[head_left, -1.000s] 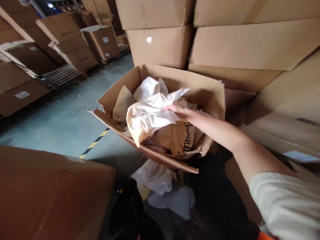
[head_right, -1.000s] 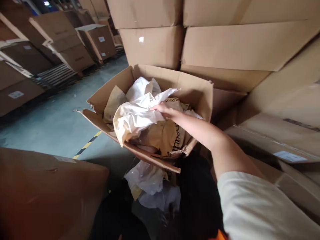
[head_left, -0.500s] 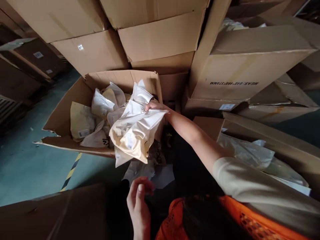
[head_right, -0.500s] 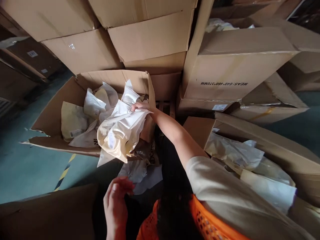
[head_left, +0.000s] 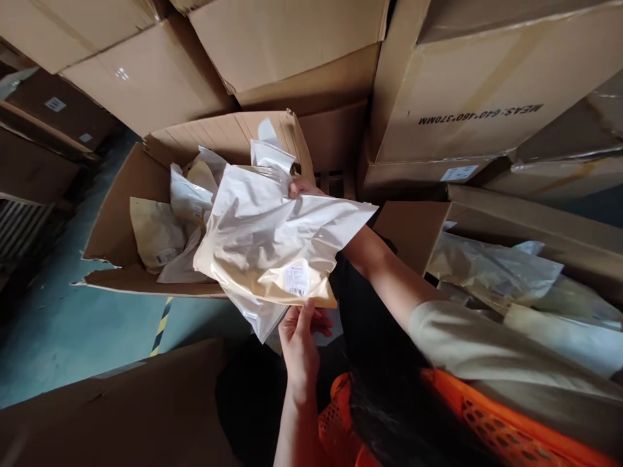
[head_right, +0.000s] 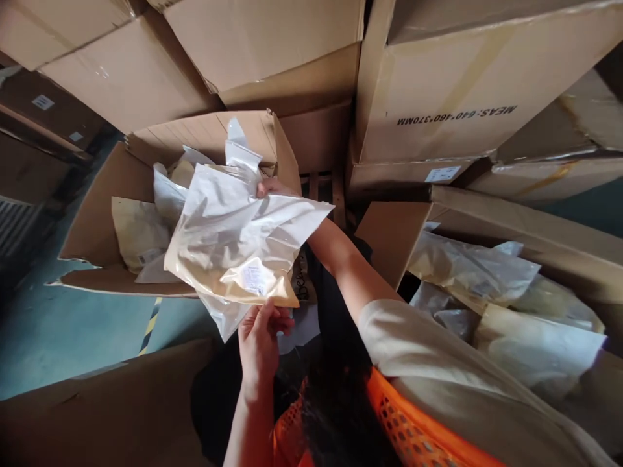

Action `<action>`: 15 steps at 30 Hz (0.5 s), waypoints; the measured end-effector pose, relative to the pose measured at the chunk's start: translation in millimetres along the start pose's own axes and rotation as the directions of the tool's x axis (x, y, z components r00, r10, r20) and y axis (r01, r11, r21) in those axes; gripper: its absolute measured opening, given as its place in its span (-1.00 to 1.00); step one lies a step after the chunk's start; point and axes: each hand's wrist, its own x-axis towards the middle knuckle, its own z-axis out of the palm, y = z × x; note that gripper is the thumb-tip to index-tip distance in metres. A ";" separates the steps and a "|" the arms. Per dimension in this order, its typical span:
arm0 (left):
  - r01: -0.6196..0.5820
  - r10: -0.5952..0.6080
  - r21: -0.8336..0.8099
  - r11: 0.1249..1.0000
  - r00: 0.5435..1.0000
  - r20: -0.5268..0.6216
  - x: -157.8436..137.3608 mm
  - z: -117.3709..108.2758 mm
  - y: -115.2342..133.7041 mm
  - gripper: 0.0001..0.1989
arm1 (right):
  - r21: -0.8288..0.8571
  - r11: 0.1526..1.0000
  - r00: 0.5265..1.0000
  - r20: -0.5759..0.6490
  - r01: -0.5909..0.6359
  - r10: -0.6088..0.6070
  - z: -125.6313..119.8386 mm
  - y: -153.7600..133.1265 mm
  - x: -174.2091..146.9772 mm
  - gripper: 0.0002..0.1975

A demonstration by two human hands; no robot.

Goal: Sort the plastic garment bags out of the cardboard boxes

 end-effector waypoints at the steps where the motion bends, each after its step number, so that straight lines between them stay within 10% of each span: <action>1: 0.001 -0.001 -0.024 1.000 1.000 -0.010 -2.5 1.7 0.0 -0.66 | 0.046 0.998 0.997 0.070 -0.034 0.030 -3.7 0.0 3.4 -0.76; 6: 0.000 -0.001 -0.048 0.999 0.999 -0.033 -4.7 3.5 5.8 -0.69 | 0.176 0.969 0.937 0.332 -0.175 0.109 -26.9 1.4 19.9 -0.74; 15: 0.043 -0.039 0.262 0.964 0.999 -0.020 -10.5 -8.4 13.5 -0.52 | 0.236 0.956 0.913 0.403 -0.174 0.067 -35.7 7.3 25.1 -0.70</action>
